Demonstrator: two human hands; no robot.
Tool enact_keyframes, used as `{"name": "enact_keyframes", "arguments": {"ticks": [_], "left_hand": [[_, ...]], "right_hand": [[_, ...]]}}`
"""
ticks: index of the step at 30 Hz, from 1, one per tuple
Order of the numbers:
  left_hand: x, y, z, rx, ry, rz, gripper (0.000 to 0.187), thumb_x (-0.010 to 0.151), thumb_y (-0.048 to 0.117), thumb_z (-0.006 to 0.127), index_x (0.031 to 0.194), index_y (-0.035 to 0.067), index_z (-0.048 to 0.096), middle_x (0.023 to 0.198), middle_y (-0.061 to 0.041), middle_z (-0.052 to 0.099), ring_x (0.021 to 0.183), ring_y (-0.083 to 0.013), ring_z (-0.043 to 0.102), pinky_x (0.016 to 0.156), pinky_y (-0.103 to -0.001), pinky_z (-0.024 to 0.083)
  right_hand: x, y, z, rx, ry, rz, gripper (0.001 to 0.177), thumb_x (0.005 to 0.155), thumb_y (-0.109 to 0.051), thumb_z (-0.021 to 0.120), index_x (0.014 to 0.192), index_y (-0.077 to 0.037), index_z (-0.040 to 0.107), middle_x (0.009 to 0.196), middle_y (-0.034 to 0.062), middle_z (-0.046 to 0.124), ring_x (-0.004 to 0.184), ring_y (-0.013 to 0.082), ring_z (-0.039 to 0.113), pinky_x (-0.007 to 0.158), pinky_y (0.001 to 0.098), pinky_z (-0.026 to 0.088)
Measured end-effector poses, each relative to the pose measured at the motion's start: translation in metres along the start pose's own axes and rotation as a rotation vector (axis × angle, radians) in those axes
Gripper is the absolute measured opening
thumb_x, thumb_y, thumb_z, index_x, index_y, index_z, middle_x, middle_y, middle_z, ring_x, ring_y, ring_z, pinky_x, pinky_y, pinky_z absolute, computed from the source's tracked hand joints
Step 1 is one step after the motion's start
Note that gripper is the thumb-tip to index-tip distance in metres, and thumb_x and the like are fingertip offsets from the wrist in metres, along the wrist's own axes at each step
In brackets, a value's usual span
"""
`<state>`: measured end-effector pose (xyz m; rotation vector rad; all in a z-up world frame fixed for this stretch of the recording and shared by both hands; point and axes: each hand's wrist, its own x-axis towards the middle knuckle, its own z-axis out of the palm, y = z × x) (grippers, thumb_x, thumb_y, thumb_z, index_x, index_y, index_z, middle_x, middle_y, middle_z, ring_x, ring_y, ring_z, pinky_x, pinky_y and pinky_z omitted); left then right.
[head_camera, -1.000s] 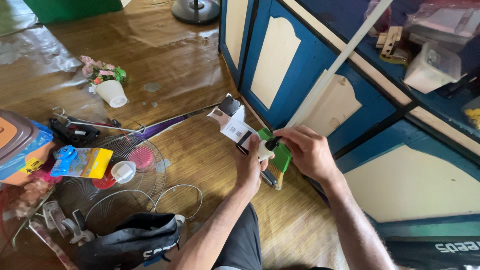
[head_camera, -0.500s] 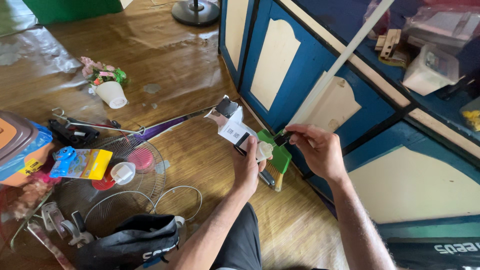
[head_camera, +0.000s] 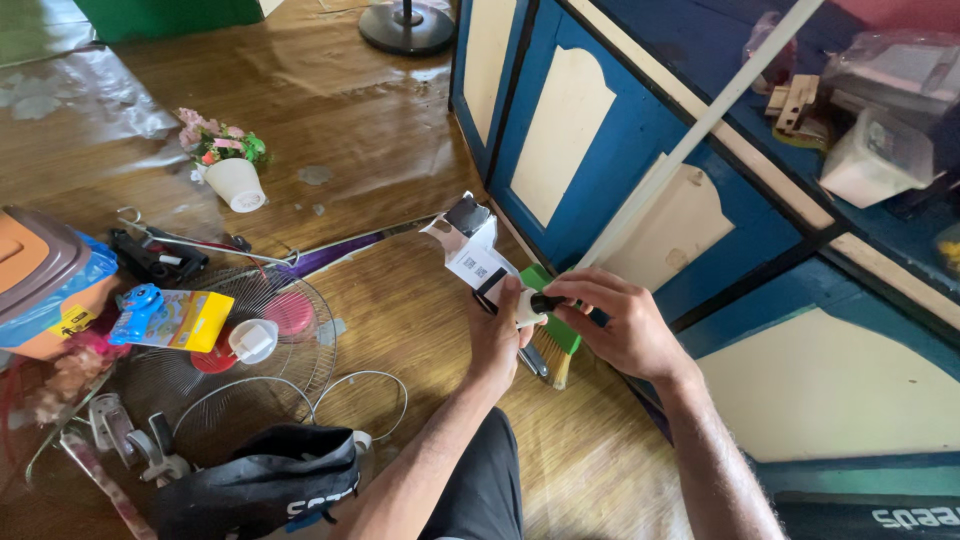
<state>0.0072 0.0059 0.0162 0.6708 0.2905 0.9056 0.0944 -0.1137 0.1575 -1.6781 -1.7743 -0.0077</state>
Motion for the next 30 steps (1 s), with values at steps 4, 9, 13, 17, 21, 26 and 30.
{"name": "enact_keyframes", "arguments": {"ticks": [4,9,13,17,21,26,30], "left_hand": [[0.001,-0.002,-0.007,-0.029,-0.054,-0.024,0.046,0.099,0.038,0.066,0.125,0.008,0.042,0.088,-0.005,0.067,0.061,-0.0104,0.066,0.038,-0.022,0.041],[0.001,-0.005,-0.012,0.000,-0.075,-0.006,0.044,0.099,0.037,0.066,0.124,0.010,0.042,0.084,-0.004,0.066,0.059,-0.0091,0.064,0.037,-0.021,0.040],[0.002,-0.003,-0.017,0.015,-0.083,0.027,0.040,0.102,0.036,0.065,0.122,0.008,0.044,0.083,-0.004,0.065,0.058,-0.0087,0.062,0.038,-0.021,0.039],[0.005,0.003,-0.018,0.018,-0.019,0.026,0.039,0.100,0.034,0.066,0.123,0.012,0.044,0.081,-0.002,0.063,0.056,-0.0067,0.059,0.037,-0.022,0.037],[0.001,0.011,-0.021,0.046,-0.019,0.028,0.039,0.100,0.034,0.067,0.122,0.010,0.045,0.081,-0.004,0.064,0.056,-0.0081,0.061,0.036,-0.021,0.037],[0.002,0.007,-0.036,0.162,-0.010,0.085,0.052,0.096,0.037,0.070,0.130,0.009,0.043,0.088,-0.004,0.063,0.060,-0.0065,0.062,0.040,-0.021,0.048],[0.008,0.005,-0.052,0.119,-0.050,0.122,0.060,0.095,0.037,0.072,0.136,0.008,0.038,0.100,-0.005,0.064,0.076,-0.0075,0.069,0.052,-0.023,0.058]], "right_hand": [[0.004,0.000,0.001,0.043,-0.075,0.060,0.032,0.089,-0.017,0.076,0.119,-0.008,0.072,0.116,0.0139,0.071,0.093,0.0211,0.075,0.077,0.0331,0.065],[0.003,0.002,0.020,-0.230,-0.114,0.328,0.036,0.088,-0.037,0.077,0.109,-0.009,0.074,0.101,0.0086,0.076,0.086,0.0176,0.075,0.072,0.0329,0.062],[0.004,-0.001,0.025,-0.243,-0.066,0.293,0.040,0.088,-0.038,0.076,0.114,-0.008,0.075,0.099,0.0092,0.076,0.085,0.0196,0.072,0.072,0.0348,0.060],[0.005,-0.004,0.016,0.040,0.033,-0.083,0.042,0.094,-0.029,0.072,0.125,-0.002,0.068,0.122,0.0182,0.071,0.104,0.0250,0.070,0.080,0.0369,0.059],[0.010,0.002,0.030,-0.012,-0.010,0.076,0.032,0.092,-0.029,0.075,0.113,-0.005,0.073,0.102,0.0120,0.075,0.083,0.0184,0.071,0.071,0.0329,0.060],[0.011,0.013,0.067,-0.236,-0.092,0.581,0.032,0.097,-0.036,0.075,0.092,-0.004,0.076,0.076,0.0123,0.075,0.062,0.0204,0.069,0.062,0.0352,0.055],[0.019,0.011,0.083,-0.174,-0.086,0.616,0.034,0.099,-0.036,0.070,0.095,-0.003,0.077,0.075,0.0138,0.073,0.062,0.0210,0.069,0.062,0.0353,0.056]]}}
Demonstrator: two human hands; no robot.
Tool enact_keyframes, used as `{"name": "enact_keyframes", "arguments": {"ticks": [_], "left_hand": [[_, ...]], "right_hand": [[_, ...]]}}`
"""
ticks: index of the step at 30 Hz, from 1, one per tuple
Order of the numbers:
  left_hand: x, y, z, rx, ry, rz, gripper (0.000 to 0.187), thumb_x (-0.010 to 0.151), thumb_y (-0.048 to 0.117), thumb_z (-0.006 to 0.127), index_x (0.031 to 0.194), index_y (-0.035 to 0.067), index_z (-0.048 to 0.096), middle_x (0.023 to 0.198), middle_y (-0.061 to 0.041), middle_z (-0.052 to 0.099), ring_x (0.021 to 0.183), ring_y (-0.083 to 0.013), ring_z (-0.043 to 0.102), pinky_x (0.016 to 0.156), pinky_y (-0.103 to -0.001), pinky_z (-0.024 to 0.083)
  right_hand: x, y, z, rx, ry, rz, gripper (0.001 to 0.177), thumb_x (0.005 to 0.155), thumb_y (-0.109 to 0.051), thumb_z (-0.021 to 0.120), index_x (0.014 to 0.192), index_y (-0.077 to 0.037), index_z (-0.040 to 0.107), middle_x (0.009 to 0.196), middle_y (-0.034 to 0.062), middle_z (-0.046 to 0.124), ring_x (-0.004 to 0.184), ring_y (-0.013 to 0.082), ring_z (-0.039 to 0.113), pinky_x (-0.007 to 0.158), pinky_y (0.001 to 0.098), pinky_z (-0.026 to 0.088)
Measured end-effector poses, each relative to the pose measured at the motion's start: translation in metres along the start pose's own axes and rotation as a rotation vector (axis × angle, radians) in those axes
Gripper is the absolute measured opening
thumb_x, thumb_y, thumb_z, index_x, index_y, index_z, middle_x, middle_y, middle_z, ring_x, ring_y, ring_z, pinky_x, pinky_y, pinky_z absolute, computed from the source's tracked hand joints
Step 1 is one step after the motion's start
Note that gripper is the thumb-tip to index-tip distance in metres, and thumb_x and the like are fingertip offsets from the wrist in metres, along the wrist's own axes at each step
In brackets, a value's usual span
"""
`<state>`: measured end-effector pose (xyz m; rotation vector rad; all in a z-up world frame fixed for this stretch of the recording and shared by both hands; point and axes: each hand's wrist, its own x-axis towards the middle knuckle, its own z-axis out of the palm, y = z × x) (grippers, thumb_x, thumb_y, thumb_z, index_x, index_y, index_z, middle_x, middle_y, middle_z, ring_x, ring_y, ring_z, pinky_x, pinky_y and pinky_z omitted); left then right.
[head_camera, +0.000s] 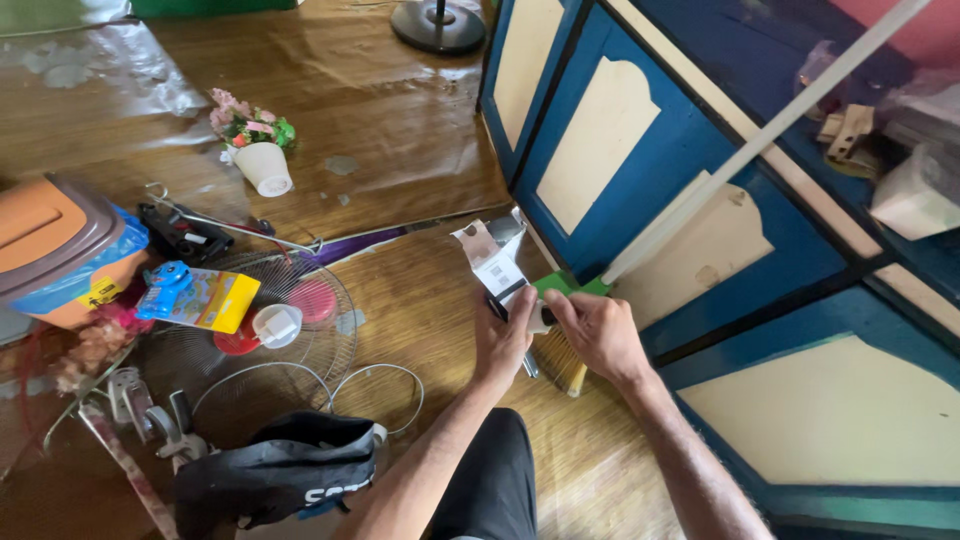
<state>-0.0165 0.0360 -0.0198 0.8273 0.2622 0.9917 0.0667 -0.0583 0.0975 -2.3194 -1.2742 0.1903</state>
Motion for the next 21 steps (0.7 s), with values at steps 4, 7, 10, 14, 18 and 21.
{"name": "enact_keyframes", "arguments": {"ticks": [4,7,10,14,18,21], "left_hand": [[0.004,0.010,-0.015,-0.056,0.035,0.023,0.063,0.098,0.033,0.075,0.140,0.006,0.038,0.096,-0.006,0.061,0.068,-0.0067,0.060,0.044,-0.019,0.045],[0.004,0.023,-0.020,0.001,0.087,-0.020,0.064,0.093,0.033,0.072,0.141,0.014,0.035,0.094,-0.003,0.064,0.067,-0.0069,0.065,0.044,-0.021,0.051],[-0.001,0.031,-0.025,-0.181,0.024,0.041,0.061,0.097,0.028,0.076,0.141,0.010,0.038,0.106,-0.002,0.063,0.086,-0.0062,0.069,0.060,-0.023,0.057],[-0.002,0.032,-0.036,0.086,0.133,-0.004,0.060,0.094,0.032,0.074,0.140,0.012,0.041,0.094,-0.007,0.067,0.064,-0.0096,0.060,0.043,-0.022,0.043],[0.001,0.036,-0.048,0.193,0.067,0.171,0.062,0.099,0.032,0.074,0.144,0.009,0.039,0.114,-0.008,0.067,0.098,-0.0147,0.065,0.081,-0.031,0.053],[0.003,0.053,-0.061,0.401,0.084,0.205,0.056,0.097,0.036,0.073,0.136,0.007,0.045,0.111,-0.007,0.070,0.100,-0.0168,0.072,0.087,-0.036,0.062]], "right_hand": [[-0.006,-0.014,-0.012,0.203,0.024,-0.378,0.034,0.087,-0.026,0.079,0.111,-0.003,0.071,0.093,0.0119,0.076,0.074,0.0199,0.072,0.063,0.0343,0.057],[-0.005,-0.024,-0.010,0.170,0.033,-0.555,0.039,0.088,-0.021,0.079,0.119,0.000,0.067,0.104,0.0138,0.074,0.085,0.0208,0.073,0.072,0.0340,0.058],[-0.003,-0.030,0.002,0.157,0.033,-0.583,0.036,0.091,-0.019,0.076,0.119,0.002,0.066,0.107,0.0151,0.073,0.089,0.0215,0.073,0.071,0.0324,0.059],[-0.001,-0.035,0.015,0.126,0.030,-0.501,0.034,0.091,-0.019,0.076,0.116,0.002,0.068,0.100,0.0144,0.075,0.077,0.0212,0.070,0.066,0.0339,0.056],[-0.002,-0.041,0.017,0.119,0.051,-0.457,0.032,0.090,-0.021,0.076,0.112,0.000,0.070,0.092,0.0127,0.076,0.071,0.0196,0.070,0.061,0.0336,0.056],[-0.004,-0.046,0.003,0.116,0.098,-0.436,0.028,0.092,-0.023,0.073,0.111,-0.003,0.071,0.089,0.0104,0.077,0.068,0.0166,0.071,0.060,0.0329,0.056]]}}
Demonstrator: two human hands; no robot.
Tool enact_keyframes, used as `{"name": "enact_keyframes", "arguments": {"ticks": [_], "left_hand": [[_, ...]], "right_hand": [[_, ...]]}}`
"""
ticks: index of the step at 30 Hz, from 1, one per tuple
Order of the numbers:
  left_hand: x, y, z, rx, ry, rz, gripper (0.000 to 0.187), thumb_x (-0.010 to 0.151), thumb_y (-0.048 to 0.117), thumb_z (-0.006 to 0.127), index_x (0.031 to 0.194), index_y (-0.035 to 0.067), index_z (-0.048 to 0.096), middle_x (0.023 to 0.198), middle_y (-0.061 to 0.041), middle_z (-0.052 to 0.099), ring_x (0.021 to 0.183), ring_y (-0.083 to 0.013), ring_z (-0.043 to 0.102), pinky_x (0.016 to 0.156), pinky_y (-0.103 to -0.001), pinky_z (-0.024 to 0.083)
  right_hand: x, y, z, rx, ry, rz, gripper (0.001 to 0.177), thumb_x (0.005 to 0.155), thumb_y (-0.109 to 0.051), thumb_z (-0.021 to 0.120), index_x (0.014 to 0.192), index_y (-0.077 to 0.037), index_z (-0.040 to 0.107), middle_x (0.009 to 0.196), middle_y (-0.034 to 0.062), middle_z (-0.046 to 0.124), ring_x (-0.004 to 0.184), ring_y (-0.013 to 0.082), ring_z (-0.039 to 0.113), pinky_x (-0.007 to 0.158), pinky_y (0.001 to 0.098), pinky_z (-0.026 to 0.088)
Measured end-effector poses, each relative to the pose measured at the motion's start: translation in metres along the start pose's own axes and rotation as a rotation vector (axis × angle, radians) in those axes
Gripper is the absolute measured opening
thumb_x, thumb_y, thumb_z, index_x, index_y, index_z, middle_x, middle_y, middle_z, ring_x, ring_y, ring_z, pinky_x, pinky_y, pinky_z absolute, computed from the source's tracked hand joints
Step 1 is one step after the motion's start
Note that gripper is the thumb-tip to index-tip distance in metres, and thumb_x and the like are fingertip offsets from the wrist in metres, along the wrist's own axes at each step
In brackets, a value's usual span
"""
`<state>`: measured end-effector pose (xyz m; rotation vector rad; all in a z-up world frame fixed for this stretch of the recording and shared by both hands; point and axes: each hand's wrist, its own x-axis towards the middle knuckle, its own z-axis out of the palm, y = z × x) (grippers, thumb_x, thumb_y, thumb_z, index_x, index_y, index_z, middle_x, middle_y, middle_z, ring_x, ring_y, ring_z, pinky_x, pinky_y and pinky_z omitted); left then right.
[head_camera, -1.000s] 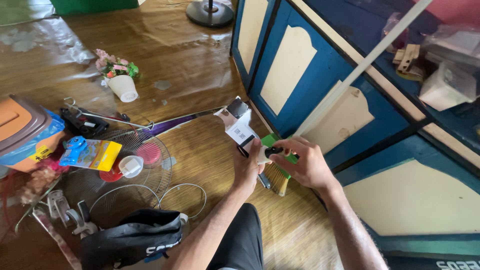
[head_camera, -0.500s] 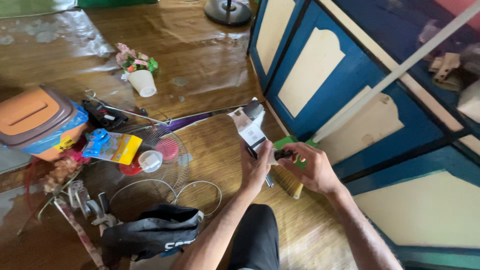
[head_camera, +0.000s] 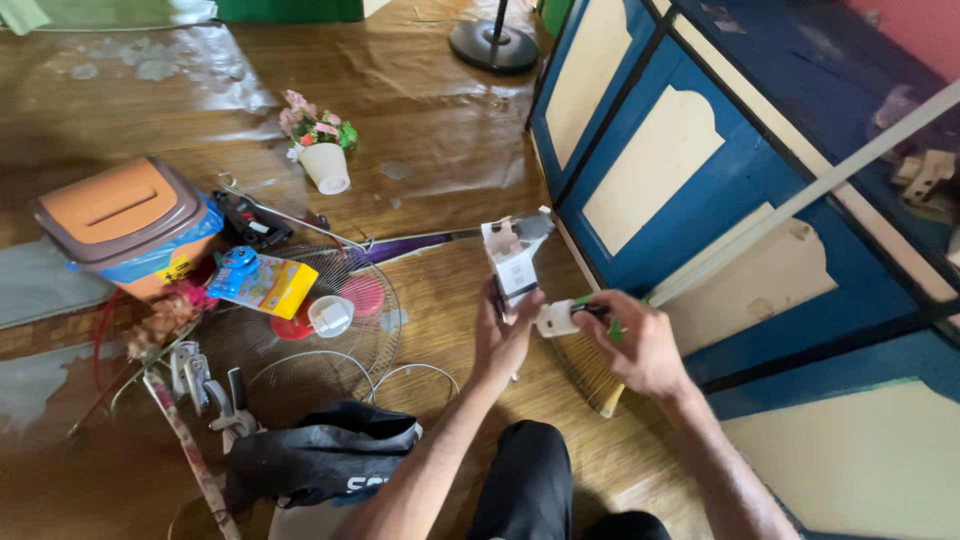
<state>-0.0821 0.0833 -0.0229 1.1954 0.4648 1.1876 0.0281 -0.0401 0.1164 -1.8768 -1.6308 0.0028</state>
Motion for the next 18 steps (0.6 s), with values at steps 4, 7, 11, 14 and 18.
{"name": "enact_keyframes", "arguments": {"ticks": [4,7,11,14,18], "left_hand": [[-0.001,0.019,-0.025,0.440,0.040,0.136,0.050,0.090,0.037,0.079,0.121,0.004,0.056,0.101,-0.011,0.072,0.089,-0.0215,0.071,0.073,-0.038,0.061],[-0.010,0.034,-0.035,0.533,0.032,0.290,0.050,0.088,0.037,0.082,0.116,0.003,0.058,0.102,-0.011,0.071,0.091,-0.0205,0.072,0.074,-0.035,0.061],[-0.020,0.052,-0.047,0.527,0.054,0.352,0.050,0.086,0.031,0.085,0.117,0.001,0.060,0.101,-0.013,0.071,0.091,-0.0219,0.072,0.076,-0.036,0.059],[-0.026,0.063,-0.054,0.594,0.070,0.329,0.049,0.083,0.029,0.089,0.113,0.001,0.062,0.098,-0.012,0.071,0.088,-0.0214,0.072,0.075,-0.035,0.059],[-0.042,0.070,-0.064,0.663,0.095,0.363,0.049,0.081,0.028,0.089,0.113,0.001,0.063,0.096,-0.012,0.071,0.085,-0.0220,0.071,0.073,-0.036,0.057]], "right_hand": [[0.013,-0.015,-0.030,-0.027,0.048,0.044,0.027,0.094,-0.027,0.074,0.111,-0.005,0.073,0.082,0.0105,0.077,0.065,0.0181,0.068,0.060,0.0334,0.055],[0.025,-0.033,-0.036,-0.025,0.130,-0.021,0.027,0.095,-0.026,0.074,0.112,-0.004,0.073,0.082,0.0134,0.075,0.068,0.0206,0.067,0.065,0.0345,0.055],[0.035,-0.051,-0.027,0.026,0.194,-0.187,0.028,0.097,-0.021,0.074,0.116,-0.001,0.068,0.094,0.0148,0.074,0.081,0.0204,0.072,0.067,0.0340,0.056],[0.035,-0.057,-0.018,0.051,0.091,-0.197,0.033,0.088,-0.015,0.077,0.116,0.001,0.068,0.092,0.0161,0.072,0.071,0.0238,0.070,0.063,0.0349,0.055],[0.034,-0.055,-0.014,0.103,-0.062,-0.319,0.035,0.085,-0.012,0.078,0.117,0.001,0.068,0.096,0.0151,0.073,0.075,0.0236,0.073,0.066,0.0342,0.058]]}}
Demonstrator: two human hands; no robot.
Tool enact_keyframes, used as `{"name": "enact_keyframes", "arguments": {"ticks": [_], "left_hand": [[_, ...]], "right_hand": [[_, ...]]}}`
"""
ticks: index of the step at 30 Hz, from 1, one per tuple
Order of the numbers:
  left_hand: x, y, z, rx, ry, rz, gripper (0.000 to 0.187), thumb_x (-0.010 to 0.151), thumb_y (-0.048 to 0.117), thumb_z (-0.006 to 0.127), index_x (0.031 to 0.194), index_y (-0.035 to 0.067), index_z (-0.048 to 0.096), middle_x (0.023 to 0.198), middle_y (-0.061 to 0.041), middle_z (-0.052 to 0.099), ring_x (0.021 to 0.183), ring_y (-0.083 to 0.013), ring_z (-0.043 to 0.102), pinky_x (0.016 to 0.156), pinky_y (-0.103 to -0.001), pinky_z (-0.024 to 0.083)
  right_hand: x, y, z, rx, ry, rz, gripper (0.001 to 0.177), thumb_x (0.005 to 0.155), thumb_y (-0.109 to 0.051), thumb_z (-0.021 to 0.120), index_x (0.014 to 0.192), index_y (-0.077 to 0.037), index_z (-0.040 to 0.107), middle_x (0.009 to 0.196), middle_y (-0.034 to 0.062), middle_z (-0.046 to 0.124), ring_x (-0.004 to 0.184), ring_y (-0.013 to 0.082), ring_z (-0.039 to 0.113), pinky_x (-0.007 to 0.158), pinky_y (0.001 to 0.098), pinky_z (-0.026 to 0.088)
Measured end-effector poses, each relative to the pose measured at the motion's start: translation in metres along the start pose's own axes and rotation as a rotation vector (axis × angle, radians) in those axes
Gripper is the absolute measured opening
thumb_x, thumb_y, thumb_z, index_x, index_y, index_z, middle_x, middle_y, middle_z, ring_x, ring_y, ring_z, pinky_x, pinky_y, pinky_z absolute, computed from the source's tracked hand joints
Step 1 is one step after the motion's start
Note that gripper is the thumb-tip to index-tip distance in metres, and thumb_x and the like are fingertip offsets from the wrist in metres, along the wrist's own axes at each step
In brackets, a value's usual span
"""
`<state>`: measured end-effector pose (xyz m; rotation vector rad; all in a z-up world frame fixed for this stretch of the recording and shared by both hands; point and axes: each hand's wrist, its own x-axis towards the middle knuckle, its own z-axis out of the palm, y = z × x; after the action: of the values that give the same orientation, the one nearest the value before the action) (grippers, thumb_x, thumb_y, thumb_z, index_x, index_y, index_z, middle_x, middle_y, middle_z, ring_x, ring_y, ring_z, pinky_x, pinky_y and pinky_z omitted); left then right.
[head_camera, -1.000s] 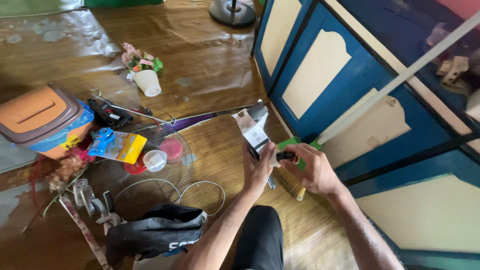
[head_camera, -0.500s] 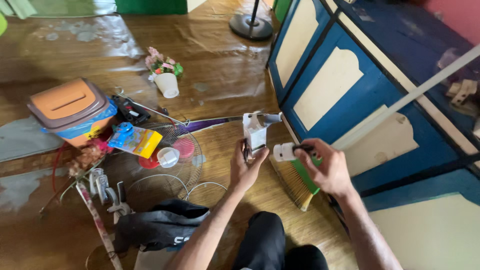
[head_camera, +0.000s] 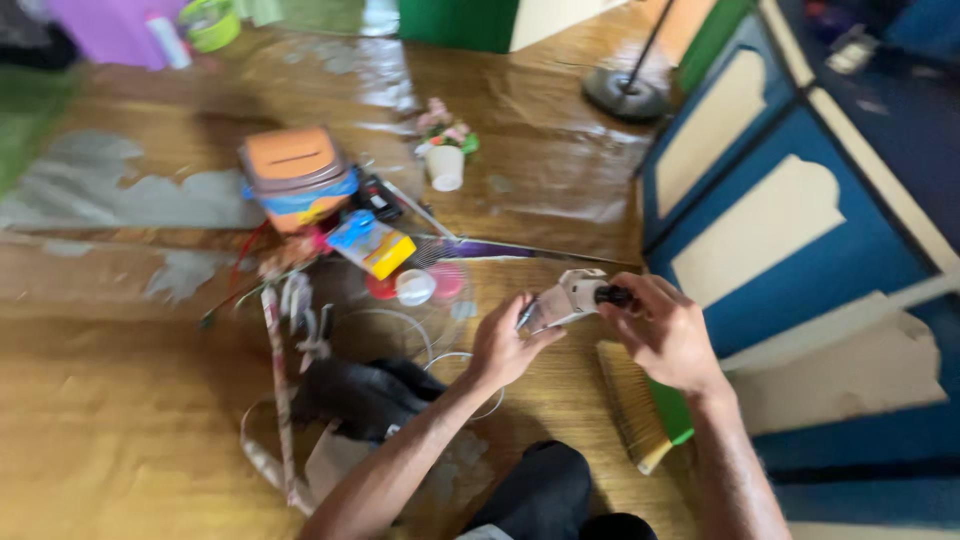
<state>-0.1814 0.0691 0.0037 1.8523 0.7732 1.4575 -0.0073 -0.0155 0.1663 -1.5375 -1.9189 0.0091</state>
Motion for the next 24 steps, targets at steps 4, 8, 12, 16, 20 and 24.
{"name": "enact_keyframes", "arguments": {"ticks": [4,8,12,16,20,24], "left_hand": [[-0.014,-0.004,-0.010,0.094,-0.070,-0.014,0.050,0.081,0.031,0.090,0.112,0.002,0.063,0.095,-0.012,0.071,0.081,-0.0228,0.070,0.070,-0.037,0.056],[-0.026,-0.006,-0.020,0.074,-0.039,0.103,0.053,0.083,0.031,0.089,0.117,0.002,0.062,0.103,-0.012,0.071,0.089,-0.0225,0.072,0.076,-0.035,0.059],[-0.030,-0.007,-0.032,0.041,-0.065,0.002,0.047,0.083,0.032,0.088,0.114,0.005,0.064,0.099,-0.009,0.073,0.085,-0.0197,0.073,0.073,-0.034,0.059],[-0.032,-0.005,-0.039,-0.007,-0.059,-0.065,0.046,0.083,0.032,0.088,0.114,0.007,0.064,0.099,-0.007,0.075,0.086,-0.0172,0.073,0.075,-0.034,0.059],[-0.030,-0.001,-0.050,0.041,-0.035,-0.094,0.046,0.080,0.031,0.089,0.112,0.006,0.066,0.094,-0.008,0.075,0.082,-0.0180,0.072,0.073,-0.034,0.058],[-0.025,-0.004,-0.059,0.059,-0.029,-0.140,0.048,0.081,0.031,0.088,0.113,0.006,0.065,0.095,-0.009,0.074,0.080,-0.0184,0.072,0.068,-0.034,0.059]], "right_hand": [[-0.001,0.009,0.008,0.017,-0.104,-0.143,0.037,0.085,-0.011,0.078,0.119,0.000,0.069,0.100,0.0150,0.074,0.082,0.0258,0.074,0.069,0.0358,0.059],[-0.002,0.008,0.022,-0.005,-0.165,-0.137,0.040,0.086,-0.013,0.077,0.122,0.001,0.068,0.110,0.0169,0.074,0.087,0.0252,0.075,0.072,0.0361,0.061],[0.000,0.004,0.035,0.062,-0.171,-0.088,0.041,0.088,-0.017,0.075,0.126,-0.002,0.069,0.107,0.0158,0.076,0.082,0.0220,0.076,0.070,0.0359,0.061],[0.007,0.002,0.042,0.096,-0.215,0.117,0.040,0.090,-0.022,0.076,0.126,-0.005,0.071,0.092,0.0132,0.078,0.070,0.0219,0.068,0.065,0.0354,0.055],[0.009,0.014,0.052,0.459,-0.186,0.189,0.034,0.093,-0.019,0.073,0.123,-0.003,0.071,0.094,0.0107,0.079,0.081,0.0113,0.068,0.071,0.0283,0.056],[0.014,0.020,0.071,0.504,-0.171,0.223,0.035,0.093,-0.018,0.075,0.124,-0.002,0.072,0.093,0.0134,0.077,0.081,0.0126,0.067,0.071,0.0306,0.055]]}}
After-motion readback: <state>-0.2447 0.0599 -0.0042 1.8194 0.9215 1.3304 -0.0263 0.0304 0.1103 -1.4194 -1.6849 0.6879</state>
